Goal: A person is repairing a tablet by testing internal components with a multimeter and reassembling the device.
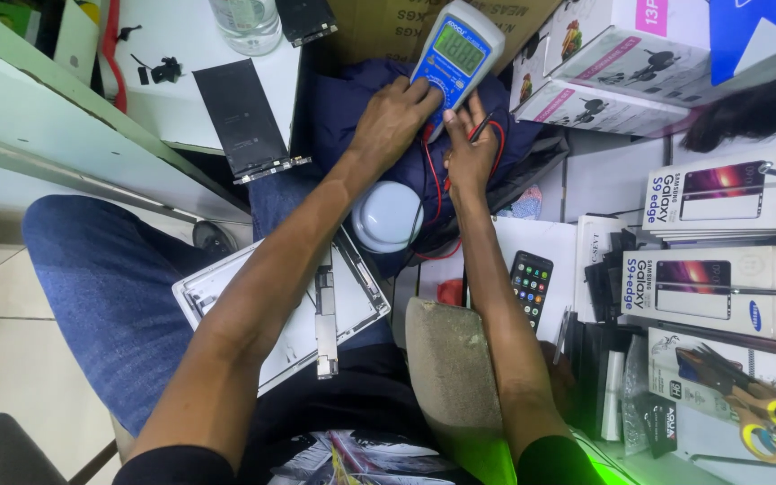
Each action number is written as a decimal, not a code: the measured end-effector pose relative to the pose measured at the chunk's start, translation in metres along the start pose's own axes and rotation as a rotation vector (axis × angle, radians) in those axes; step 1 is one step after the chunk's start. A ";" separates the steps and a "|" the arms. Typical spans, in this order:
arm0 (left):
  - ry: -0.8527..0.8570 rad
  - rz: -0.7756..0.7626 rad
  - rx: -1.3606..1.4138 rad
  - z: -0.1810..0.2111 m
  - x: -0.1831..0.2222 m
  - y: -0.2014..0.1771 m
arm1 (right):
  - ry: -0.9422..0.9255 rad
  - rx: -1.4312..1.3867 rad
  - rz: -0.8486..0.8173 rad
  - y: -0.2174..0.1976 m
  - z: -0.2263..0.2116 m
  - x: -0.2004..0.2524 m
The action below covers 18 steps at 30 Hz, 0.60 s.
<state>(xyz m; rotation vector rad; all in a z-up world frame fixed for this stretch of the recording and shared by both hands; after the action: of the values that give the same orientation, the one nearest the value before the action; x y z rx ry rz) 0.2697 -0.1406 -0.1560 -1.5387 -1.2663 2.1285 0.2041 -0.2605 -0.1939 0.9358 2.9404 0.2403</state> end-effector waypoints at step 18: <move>-0.549 -0.285 0.741 0.050 0.035 -0.105 | -0.194 -0.098 -0.145 0.038 -0.103 0.057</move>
<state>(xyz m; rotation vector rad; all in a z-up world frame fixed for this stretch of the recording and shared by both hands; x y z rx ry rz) 0.1813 -0.0809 -0.0969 -0.4678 -0.6068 2.4750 0.1694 -0.2107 -0.0859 0.6874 2.7734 0.2675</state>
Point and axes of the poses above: each hand's wrist, its own x-axis away from the middle knuckle, its own y-axis out of the palm, z = x × y, the point moved 7 cm from there along -x, towards the middle knuckle, and after that the axes turned 3 degrees about -x, right-handed, at the moved point
